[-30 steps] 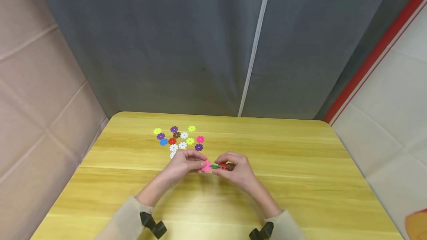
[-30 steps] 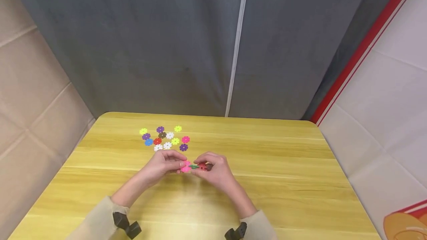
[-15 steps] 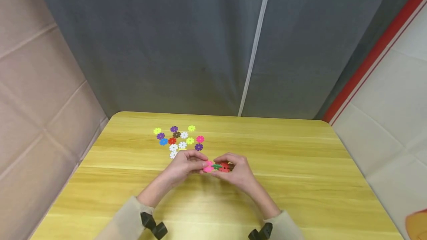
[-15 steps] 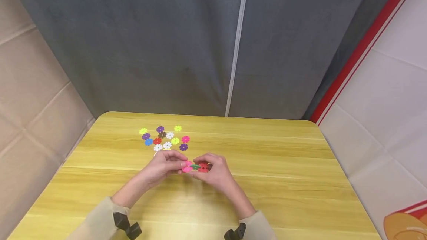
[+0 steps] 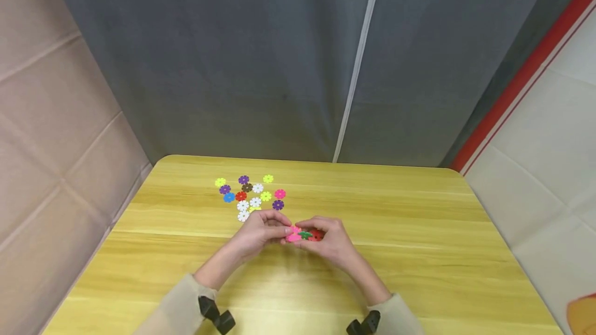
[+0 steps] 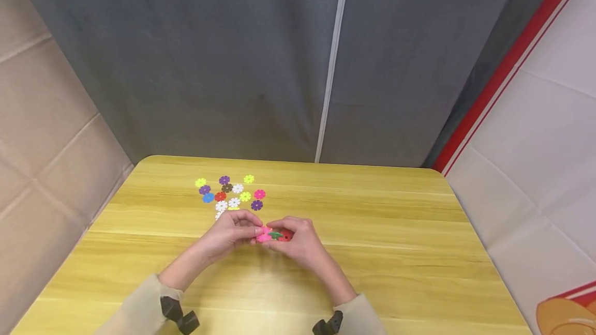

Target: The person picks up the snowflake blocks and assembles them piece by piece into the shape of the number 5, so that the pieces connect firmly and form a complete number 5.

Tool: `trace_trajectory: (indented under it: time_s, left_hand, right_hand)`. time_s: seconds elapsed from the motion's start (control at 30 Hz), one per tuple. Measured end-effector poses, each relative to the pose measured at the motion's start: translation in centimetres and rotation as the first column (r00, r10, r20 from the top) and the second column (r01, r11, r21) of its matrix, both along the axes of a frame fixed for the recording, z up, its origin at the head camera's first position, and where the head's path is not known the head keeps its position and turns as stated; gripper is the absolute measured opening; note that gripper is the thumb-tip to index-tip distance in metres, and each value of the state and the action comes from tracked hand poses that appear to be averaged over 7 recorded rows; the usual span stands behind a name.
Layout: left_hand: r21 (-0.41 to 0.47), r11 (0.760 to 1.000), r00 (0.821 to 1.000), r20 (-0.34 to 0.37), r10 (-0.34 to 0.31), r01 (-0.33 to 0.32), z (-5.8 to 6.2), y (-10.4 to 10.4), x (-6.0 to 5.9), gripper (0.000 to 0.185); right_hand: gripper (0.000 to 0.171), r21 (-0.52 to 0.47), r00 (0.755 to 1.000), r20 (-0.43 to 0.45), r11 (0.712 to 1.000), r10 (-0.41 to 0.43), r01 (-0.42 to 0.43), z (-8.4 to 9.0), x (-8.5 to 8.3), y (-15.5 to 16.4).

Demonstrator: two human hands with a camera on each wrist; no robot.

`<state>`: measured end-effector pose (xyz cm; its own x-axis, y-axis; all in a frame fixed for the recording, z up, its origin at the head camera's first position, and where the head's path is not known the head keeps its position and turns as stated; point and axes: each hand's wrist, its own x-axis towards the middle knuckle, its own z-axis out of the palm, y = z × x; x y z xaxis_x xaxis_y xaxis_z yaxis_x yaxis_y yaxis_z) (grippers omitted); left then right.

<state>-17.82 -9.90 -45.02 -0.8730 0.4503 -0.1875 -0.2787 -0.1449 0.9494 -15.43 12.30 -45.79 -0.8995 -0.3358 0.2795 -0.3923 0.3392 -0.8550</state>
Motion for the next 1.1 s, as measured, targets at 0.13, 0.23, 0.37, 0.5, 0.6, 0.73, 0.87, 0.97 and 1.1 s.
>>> trace_trajectory:
  time_s: [0.13, 0.23, 0.37, 0.5, 0.6, 0.73, 0.87, 0.97, 1.1]
  left_hand:
    - [-0.054, 0.999, 0.998, -0.066, -0.003, 0.0, -0.3, -0.6, -0.3, 0.018]
    - [-0.127, 0.991, 0.989, -0.148, 0.009, -0.028, -0.9, -1.9, -0.8, 0.029]
    - [-0.249, 0.959, 0.967, -0.244, 0.076, -0.139, -1.8, -4.5, -2.0, 0.035]
    - [-0.379, 0.883, 0.933, -0.326, 0.153, -0.277, -2.9, -7.1, -3.2, 0.031]
    - [-0.462, 0.813, 0.905, -0.389, 0.173, -0.355, -3.8, -8.4, -4.0, 0.03]
    - [-0.524, 0.745, 0.868, -0.474, 0.147, -0.412, -4.8, -9.6, -4.6, 0.028]
    - [-0.558, 0.72, 0.855, -0.51, 0.094, -0.412, -5.3, -10.0, -4.8, 0.028]
    - [-0.579, 0.705, 0.856, -0.51, 0.077, -0.409, -5.5, -9.9, -5.0, 0.031]
    - [-0.594, 0.688, 0.856, -0.511, 0.079, -0.418, -5.7, -9.6, -5.2, 0.032]
  right_hand:
    - [0.034, 0.021, 1.0, -0.022, 1.0, -0.001, 0.001, 0.0, 0.0, 0.0]
    - [0.033, 0.034, 1.0, -0.014, 0.999, -0.016, 0.016, 0.1, 0.1, 0.0]
    - [0.032, 0.039, 0.999, 0.021, 0.999, -0.038, 0.037, 0.1, 0.2, 0.0]
    - [0.031, 0.036, 0.997, 0.058, 0.998, -0.052, 0.05, 0.3, 0.2, 0.1]
    - [0.031, 0.04, 0.996, 0.069, 0.998, -0.058, 0.056, 0.3, 0.2, 0.2]
    - [0.03, 0.045, 0.997, 0.061, 0.998, -0.054, 0.051, 0.4, 0.2, 0.1]
    - [0.03, 0.055, 0.998, 0.049, 0.997, -0.049, 0.046, 0.6, 0.2, 0.1]
    - [0.03, 0.06, 0.998, 0.04, 0.997, -0.044, 0.041, 0.6, 0.2, 0.1]
    - [0.031, 0.067, 0.999, 0.03, 0.997, -0.037, 0.035, 0.7, 0.1, 0.1]
